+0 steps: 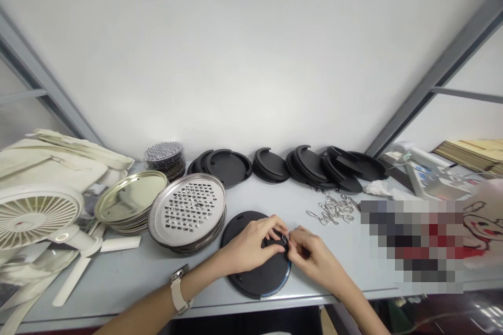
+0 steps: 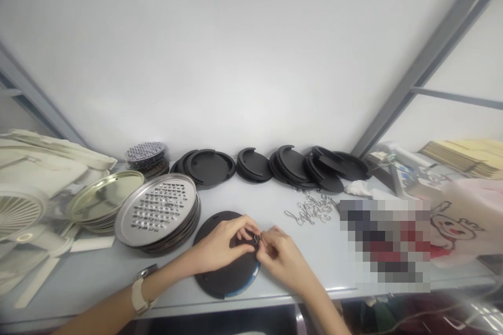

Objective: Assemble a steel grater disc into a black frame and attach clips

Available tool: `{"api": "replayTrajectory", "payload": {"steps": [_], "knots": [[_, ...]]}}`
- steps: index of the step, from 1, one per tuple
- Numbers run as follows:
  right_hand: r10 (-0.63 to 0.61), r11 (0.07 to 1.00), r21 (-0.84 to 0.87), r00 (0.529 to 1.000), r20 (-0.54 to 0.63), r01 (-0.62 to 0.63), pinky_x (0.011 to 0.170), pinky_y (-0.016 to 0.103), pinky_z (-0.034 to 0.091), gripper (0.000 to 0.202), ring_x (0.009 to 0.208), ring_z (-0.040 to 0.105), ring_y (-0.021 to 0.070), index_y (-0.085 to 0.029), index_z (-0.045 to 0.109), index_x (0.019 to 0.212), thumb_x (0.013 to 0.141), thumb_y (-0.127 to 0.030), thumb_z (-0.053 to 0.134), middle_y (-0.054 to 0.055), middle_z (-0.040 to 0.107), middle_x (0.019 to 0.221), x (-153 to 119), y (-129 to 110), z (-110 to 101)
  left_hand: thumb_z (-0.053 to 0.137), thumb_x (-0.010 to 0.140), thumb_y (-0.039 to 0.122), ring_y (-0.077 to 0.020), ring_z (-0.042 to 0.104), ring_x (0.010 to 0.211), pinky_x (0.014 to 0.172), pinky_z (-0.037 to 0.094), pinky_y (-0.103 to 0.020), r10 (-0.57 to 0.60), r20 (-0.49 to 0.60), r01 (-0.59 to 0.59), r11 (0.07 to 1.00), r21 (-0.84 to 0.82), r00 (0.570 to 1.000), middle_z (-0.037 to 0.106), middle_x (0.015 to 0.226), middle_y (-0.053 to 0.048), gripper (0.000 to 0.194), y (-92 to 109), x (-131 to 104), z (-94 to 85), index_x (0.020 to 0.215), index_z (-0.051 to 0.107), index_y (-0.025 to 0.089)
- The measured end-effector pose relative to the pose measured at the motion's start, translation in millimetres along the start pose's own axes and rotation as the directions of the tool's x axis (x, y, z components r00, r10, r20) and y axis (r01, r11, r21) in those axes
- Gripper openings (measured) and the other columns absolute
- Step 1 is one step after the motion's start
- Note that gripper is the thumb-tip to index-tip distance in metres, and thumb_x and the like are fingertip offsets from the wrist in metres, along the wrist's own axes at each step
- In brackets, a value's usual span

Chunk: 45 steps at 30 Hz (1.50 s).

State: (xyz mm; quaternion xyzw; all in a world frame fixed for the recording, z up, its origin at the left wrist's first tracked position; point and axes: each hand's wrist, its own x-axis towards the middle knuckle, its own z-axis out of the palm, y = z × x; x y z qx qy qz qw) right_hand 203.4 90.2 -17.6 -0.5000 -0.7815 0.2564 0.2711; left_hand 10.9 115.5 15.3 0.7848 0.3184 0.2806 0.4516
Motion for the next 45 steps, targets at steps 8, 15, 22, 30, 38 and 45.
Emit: {"api": "replayTrajectory", "payload": {"steps": [8,15,22,30,38,45], "knots": [[-0.010,1.000,-0.005,1.000,0.018,0.010,0.057,0.026,0.036,0.030,0.062,0.044,0.0154,-0.022,0.032,0.060,0.088,-0.018,0.040,-0.004,0.039,0.056,-0.8,-1.4,-1.5,0.065,0.078,0.011,-0.0148,0.062,0.089,0.082,0.048,-0.024,-0.010,-0.007,0.010,1.000,0.014,1.000,0.064,0.105,-0.002,0.031,-1.8,-0.8,0.5,0.105,0.055,0.022],[-0.042,0.999,-0.010,0.998,0.045,0.043,0.059,0.027,0.036,0.031,0.064,0.046,0.0162,-0.022,0.032,0.062,0.092,-0.019,0.037,-0.003,0.042,0.058,-0.5,-0.6,-2.4,0.066,0.078,0.011,-0.0149,0.062,0.091,0.082,0.048,-0.025,-0.002,-0.013,0.002,1.000,0.008,1.000,0.066,0.103,-0.001,0.028,-1.8,-0.5,0.7,0.102,0.056,0.021],[-0.033,0.999,-0.031,0.999,0.020,0.034,0.059,0.028,0.036,0.032,0.063,0.045,0.0163,-0.022,0.030,0.062,0.092,-0.019,0.037,-0.003,0.042,0.058,-1.8,-4.1,-1.6,0.066,0.077,0.010,-0.0150,0.063,0.092,0.083,0.049,-0.025,-0.028,-0.007,0.028,1.000,-0.004,1.000,0.067,0.104,-0.001,0.030,0.0,0.8,-0.3,0.103,0.057,0.022],[-0.022,0.999,-0.035,1.000,-0.011,0.022,0.059,0.029,0.037,0.027,0.064,0.046,0.0172,-0.022,0.030,0.065,0.091,-0.019,0.037,-0.002,0.042,0.060,-1.7,-5.2,-2.6,0.067,0.076,0.011,-0.0155,0.063,0.091,0.083,0.049,-0.027,-0.040,-0.020,0.039,0.999,-0.027,0.999,0.067,0.103,-0.002,0.031,-0.7,0.9,0.1,0.104,0.057,0.022],[-0.012,1.000,-0.026,1.000,0.005,0.012,0.058,0.028,0.036,0.029,0.064,0.045,0.0171,-0.022,0.028,0.062,0.089,-0.017,0.038,-0.003,0.040,0.058,-2.1,-5.6,-2.9,0.066,0.077,0.011,-0.0152,0.063,0.092,0.083,0.049,-0.026,-0.040,-0.009,0.039,0.999,-0.025,0.999,0.068,0.104,-0.002,0.030,0.4,0.3,-0.7,0.104,0.056,0.022],[-0.016,1.000,-0.008,1.000,-0.011,0.016,0.058,0.029,0.038,0.031,0.063,0.044,0.0165,-0.022,0.030,0.062,0.091,-0.020,0.040,-0.003,0.040,0.057,-2.2,-4.8,-2.4,0.066,0.076,0.010,-0.0156,0.063,0.092,0.083,0.049,-0.027,-0.060,-0.017,0.059,0.998,-0.036,0.998,0.068,0.105,-0.002,0.031,-0.4,1.0,0.0,0.103,0.056,0.021]]}}
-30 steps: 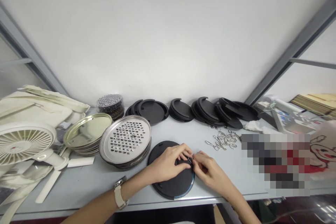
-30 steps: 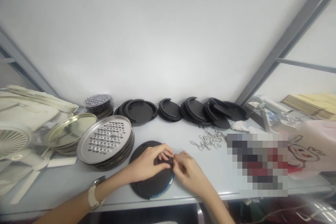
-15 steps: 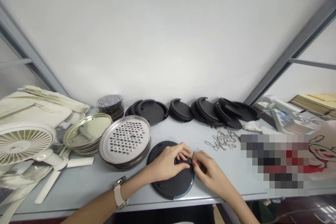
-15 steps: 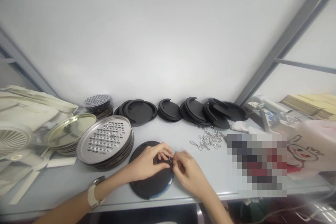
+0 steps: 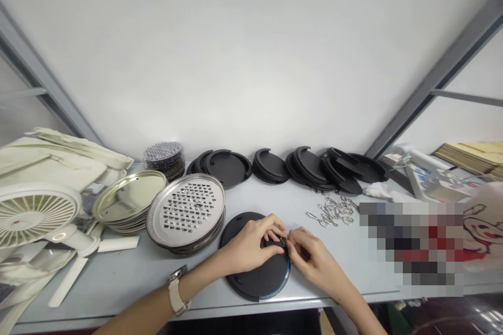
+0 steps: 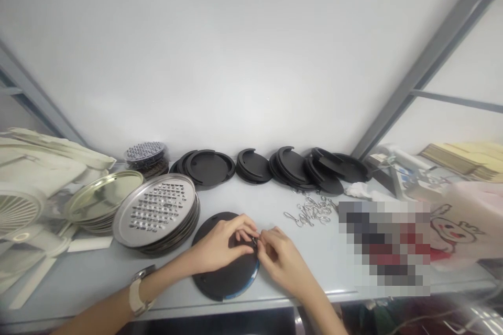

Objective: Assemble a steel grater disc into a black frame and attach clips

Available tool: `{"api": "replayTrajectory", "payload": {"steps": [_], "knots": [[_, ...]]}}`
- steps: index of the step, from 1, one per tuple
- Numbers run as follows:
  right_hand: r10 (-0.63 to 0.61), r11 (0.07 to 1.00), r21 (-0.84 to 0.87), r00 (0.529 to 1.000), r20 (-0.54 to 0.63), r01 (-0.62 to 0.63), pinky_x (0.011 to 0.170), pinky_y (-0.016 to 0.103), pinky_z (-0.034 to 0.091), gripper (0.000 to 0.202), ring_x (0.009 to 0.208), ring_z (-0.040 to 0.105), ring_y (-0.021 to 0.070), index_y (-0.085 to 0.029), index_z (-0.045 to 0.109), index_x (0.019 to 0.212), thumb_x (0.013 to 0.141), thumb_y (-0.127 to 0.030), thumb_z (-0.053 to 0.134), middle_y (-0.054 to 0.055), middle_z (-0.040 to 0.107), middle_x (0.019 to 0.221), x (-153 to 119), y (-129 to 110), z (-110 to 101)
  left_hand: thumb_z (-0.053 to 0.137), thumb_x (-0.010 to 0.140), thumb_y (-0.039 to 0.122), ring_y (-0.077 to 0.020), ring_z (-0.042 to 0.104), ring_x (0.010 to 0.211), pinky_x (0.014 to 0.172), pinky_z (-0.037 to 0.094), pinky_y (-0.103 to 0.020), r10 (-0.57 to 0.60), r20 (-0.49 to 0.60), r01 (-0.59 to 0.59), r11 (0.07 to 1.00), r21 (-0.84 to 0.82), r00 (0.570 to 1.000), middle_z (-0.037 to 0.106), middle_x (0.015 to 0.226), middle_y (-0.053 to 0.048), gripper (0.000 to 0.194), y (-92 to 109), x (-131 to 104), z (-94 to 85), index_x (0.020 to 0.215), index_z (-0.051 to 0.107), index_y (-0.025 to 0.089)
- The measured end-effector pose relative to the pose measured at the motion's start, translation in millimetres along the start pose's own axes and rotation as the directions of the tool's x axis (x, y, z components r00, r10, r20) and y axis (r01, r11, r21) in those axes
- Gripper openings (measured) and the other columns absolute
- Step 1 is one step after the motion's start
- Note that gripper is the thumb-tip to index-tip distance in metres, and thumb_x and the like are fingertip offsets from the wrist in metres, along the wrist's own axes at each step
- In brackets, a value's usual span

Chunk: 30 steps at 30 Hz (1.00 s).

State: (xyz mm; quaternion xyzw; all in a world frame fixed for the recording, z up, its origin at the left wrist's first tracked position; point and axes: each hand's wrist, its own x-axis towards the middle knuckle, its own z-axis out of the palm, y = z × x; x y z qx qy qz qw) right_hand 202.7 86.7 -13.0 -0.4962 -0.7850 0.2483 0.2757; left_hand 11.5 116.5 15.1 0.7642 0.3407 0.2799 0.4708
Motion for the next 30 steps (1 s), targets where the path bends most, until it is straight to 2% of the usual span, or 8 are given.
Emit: {"api": "replayTrajectory", "payload": {"steps": [8,16,30], "knots": [[0.022,1.000,-0.003,0.999,0.029,-0.022,0.058,0.027,0.037,0.030,0.064,0.045,0.0167,-0.023,0.026,0.064,0.090,-0.019,0.038,-0.004,0.038,0.058,0.4,1.2,0.4,0.067,0.075,0.009,-0.0146,0.063,0.091,0.083,0.049,-0.026,0.009,0.002,-0.009,1.000,0.007,1.000,0.068,0.104,0.000,0.033,-2.3,0.4,0.2,0.104,0.055,0.022],[0.032,0.999,-0.023,0.999,0.032,-0.031,0.059,0.027,0.035,0.029,0.063,0.044,0.0164,-0.023,0.027,0.064,0.091,-0.021,0.037,-0.003,0.039,0.060,-0.2,1.0,1.6,0.067,0.076,0.012,-0.0143,0.062,0.087,0.080,0.049,-0.025,0.020,-0.015,-0.020,0.999,0.025,1.000,0.066,0.098,-0.001,0.025,1.0,-1.0,-0.4,0.096,0.055,0.020],[0.007,0.999,-0.040,0.999,0.034,-0.006,0.059,0.026,0.033,0.031,0.064,0.043,0.0164,-0.022,0.024,0.062,0.090,-0.019,0.038,-0.003,0.037,0.058,-0.1,4.2,3.3,0.071,0.072,0.012,-0.0129,0.060,0.083,0.075,0.046,-0.022,0.033,-0.036,-0.031,0.998,0.046,0.999,0.067,0.095,0.002,0.030,-2.1,-0.3,-0.9,0.097,0.057,0.021]]}}
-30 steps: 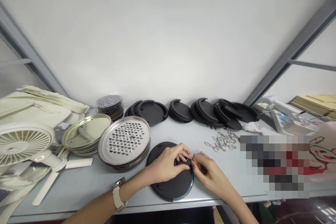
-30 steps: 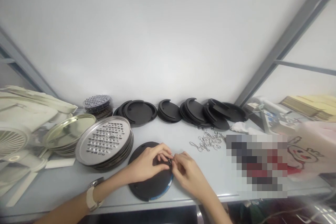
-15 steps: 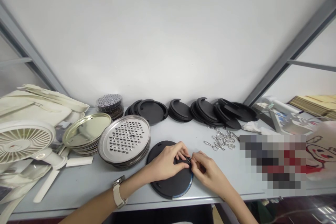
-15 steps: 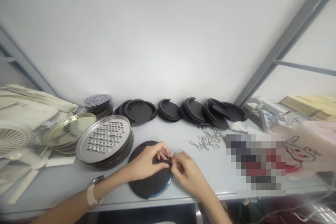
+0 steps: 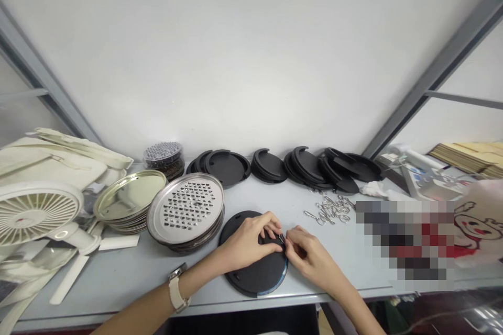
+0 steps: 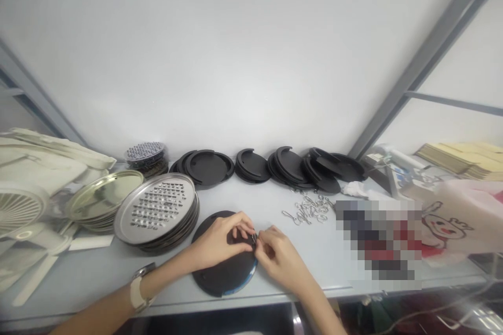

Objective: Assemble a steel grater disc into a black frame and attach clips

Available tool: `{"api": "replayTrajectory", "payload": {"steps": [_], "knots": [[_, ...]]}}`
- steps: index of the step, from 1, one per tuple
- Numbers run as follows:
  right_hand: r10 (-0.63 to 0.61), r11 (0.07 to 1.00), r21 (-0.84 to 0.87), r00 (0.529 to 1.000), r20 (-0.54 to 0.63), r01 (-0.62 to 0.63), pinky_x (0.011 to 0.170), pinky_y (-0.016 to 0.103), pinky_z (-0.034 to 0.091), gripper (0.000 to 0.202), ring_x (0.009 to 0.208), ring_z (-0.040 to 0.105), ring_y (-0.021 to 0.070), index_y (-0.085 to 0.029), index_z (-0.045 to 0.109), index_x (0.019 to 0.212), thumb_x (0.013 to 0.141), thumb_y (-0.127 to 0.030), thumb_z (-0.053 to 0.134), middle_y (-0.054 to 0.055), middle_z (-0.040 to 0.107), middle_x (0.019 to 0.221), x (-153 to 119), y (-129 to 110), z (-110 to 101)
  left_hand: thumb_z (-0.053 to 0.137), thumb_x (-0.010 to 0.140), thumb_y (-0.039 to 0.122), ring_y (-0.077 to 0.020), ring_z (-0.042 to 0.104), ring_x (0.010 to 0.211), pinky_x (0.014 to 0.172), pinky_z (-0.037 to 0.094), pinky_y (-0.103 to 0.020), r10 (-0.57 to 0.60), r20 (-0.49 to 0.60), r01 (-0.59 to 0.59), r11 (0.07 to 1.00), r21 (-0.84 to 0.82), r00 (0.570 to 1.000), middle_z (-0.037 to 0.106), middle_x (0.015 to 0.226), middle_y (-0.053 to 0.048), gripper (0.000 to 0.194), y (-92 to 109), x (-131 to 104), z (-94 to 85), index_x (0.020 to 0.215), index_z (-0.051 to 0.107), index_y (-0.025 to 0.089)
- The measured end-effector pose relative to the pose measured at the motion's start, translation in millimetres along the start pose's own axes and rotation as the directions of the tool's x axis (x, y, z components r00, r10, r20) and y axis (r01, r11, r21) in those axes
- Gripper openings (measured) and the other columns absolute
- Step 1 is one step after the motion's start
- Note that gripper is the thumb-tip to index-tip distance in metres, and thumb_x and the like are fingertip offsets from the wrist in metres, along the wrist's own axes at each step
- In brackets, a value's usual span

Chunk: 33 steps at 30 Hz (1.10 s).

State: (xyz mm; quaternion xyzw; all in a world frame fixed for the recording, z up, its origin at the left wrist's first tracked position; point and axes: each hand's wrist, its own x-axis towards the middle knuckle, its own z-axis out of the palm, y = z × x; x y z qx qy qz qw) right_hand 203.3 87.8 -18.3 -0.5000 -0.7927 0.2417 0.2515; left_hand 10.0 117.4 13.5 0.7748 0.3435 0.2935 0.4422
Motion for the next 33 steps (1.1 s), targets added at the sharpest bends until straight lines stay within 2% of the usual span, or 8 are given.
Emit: {"api": "replayTrajectory", "payload": {"steps": [11,16,25,29,33], "knots": [[0.001,1.000,0.011,1.000,-0.018,-0.001,0.058,0.026,0.033,0.031,0.062,0.042,0.0159,-0.022,0.025,0.062,0.091,-0.020,0.037,-0.004,0.036,0.056,0.2,1.0,2.5,0.073,0.070,0.009,-0.0125,0.064,0.084,0.075,0.047,-0.020,-0.008,-0.016,0.008,1.000,0.013,1.000,0.070,0.093,0.003,0.031,-1.1,1.2,1.0,0.095,0.060,0.022],[0.016,1.000,0.024,1.000,-0.020,-0.016,0.058,0.026,0.033,0.032,0.061,0.042,0.0156,-0.022,0.025,0.062,0.091,-0.022,0.037,-0.004,0.035,0.056,0.6,1.9,2.0,0.072,0.071,0.010,-0.0129,0.065,0.086,0.079,0.048,-0.021,-0.028,-0.007,0.028,0.999,-0.046,1.000,0.070,0.093,0.002,0.030,-3.2,0.6,2.6,0.096,0.059,0.022],[0.020,0.998,0.052,1.000,0.019,-0.021,0.061,0.028,0.035,0.032,0.064,0.043,0.0165,-0.022,0.029,0.064,0.096,-0.026,0.033,-0.003,0.038,0.059,0.2,0.6,-0.8,0.073,0.071,0.015,-0.0128,0.063,0.083,0.075,0.049,-0.022,-0.025,-0.003,0.025,1.000,-0.016,1.000,0.068,0.099,0.001,0.038,-1.5,-0.5,0.9,0.105,0.056,0.023],[-0.008,0.999,0.051,1.000,0.029,0.006,0.065,0.029,0.035,0.032,0.067,0.045,0.0173,-0.021,0.033,0.067,0.098,-0.028,0.029,-0.002,0.042,0.063,0.7,-0.7,-0.8,0.073,0.071,0.016,-0.0125,0.063,0.082,0.073,0.049,-0.021,-0.037,-0.005,0.037,0.999,-0.008,0.999,0.066,0.104,0.000,0.035,-0.2,-0.4,0.7,0.103,0.058,0.023],[-0.017,0.999,0.051,0.999,0.046,0.014,0.065,0.029,0.035,0.035,0.063,0.042,0.0163,-0.021,0.028,0.064,0.098,-0.029,0.031,-0.003,0.037,0.058,1.1,2.3,-0.9,0.071,0.073,0.015,-0.0137,0.063,0.086,0.078,0.049,-0.023,-0.045,0.006,0.045,0.998,-0.036,0.999,0.068,0.100,0.000,0.029,1.0,0.2,0.7,0.100,0.060,0.022]]}}
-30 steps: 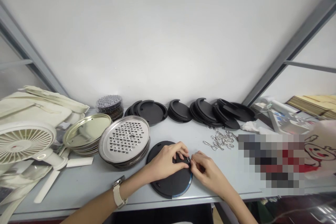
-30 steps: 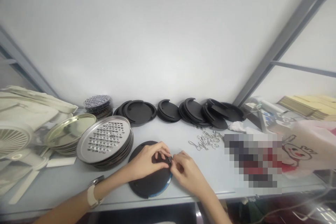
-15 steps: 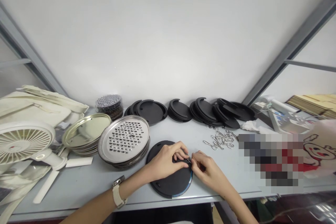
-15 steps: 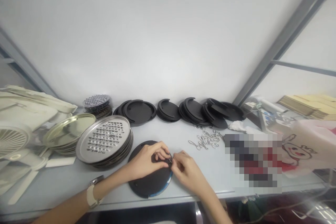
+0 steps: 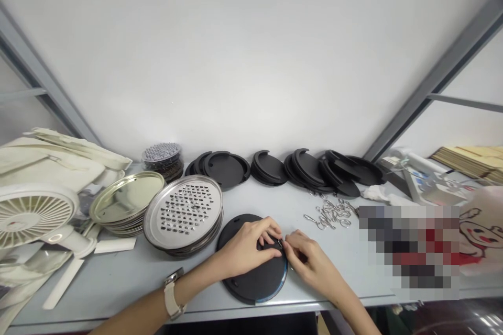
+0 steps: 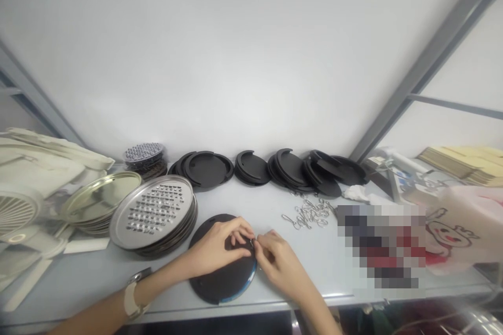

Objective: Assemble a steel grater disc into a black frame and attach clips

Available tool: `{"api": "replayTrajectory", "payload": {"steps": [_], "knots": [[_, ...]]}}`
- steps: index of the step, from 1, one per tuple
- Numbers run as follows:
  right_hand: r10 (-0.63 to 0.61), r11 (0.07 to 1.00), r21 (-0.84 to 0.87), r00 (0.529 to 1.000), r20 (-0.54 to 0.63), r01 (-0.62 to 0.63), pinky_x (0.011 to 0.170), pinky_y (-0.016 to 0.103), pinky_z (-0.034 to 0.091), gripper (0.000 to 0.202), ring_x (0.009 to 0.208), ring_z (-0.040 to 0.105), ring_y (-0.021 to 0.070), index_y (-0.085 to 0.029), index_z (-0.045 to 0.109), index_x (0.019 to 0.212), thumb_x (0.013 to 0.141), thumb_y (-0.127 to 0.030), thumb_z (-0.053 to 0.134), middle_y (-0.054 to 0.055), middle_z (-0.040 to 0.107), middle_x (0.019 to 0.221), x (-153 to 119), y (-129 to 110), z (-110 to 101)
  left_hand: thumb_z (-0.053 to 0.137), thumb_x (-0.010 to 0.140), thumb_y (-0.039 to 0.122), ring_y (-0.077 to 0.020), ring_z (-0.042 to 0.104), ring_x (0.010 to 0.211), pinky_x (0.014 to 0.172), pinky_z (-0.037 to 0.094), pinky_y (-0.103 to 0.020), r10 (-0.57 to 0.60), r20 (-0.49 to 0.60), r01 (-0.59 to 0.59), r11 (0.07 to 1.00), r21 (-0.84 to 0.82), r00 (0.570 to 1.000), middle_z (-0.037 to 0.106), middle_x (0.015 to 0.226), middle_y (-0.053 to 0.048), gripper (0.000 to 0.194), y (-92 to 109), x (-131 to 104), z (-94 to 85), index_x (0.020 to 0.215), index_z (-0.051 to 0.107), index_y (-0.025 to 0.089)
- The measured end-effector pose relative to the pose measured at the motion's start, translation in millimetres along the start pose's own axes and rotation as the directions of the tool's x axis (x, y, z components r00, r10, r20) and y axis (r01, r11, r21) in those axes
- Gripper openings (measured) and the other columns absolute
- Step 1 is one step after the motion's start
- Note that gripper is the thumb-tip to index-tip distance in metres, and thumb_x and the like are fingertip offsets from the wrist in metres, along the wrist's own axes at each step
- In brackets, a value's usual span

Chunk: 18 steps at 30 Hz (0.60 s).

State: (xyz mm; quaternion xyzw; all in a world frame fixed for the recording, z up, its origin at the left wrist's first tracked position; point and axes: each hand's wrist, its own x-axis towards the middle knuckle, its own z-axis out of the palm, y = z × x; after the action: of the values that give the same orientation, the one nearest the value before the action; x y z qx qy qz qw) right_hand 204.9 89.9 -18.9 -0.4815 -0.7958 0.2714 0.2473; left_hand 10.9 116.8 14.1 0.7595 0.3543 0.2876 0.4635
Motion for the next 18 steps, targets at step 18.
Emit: {"api": "replayTrajectory", "payload": {"steps": [18], "knots": [[0.021,1.000,-0.015,1.000,-0.020,-0.022,0.060,0.027,0.034,0.035,0.063,0.043,0.0160,-0.022,0.024,0.063,0.096,-0.028,0.033,-0.004,0.034,0.058,1.3,-0.1,1.0,0.069,0.074,0.011,-0.0141,0.063,0.087,0.079,0.049,-0.024,-0.014,0.009,0.014,1.000,0.006,1.000,0.068,0.100,0.000,0.026,5.4,0.0,-0.8,0.097,0.061,0.021]]}}
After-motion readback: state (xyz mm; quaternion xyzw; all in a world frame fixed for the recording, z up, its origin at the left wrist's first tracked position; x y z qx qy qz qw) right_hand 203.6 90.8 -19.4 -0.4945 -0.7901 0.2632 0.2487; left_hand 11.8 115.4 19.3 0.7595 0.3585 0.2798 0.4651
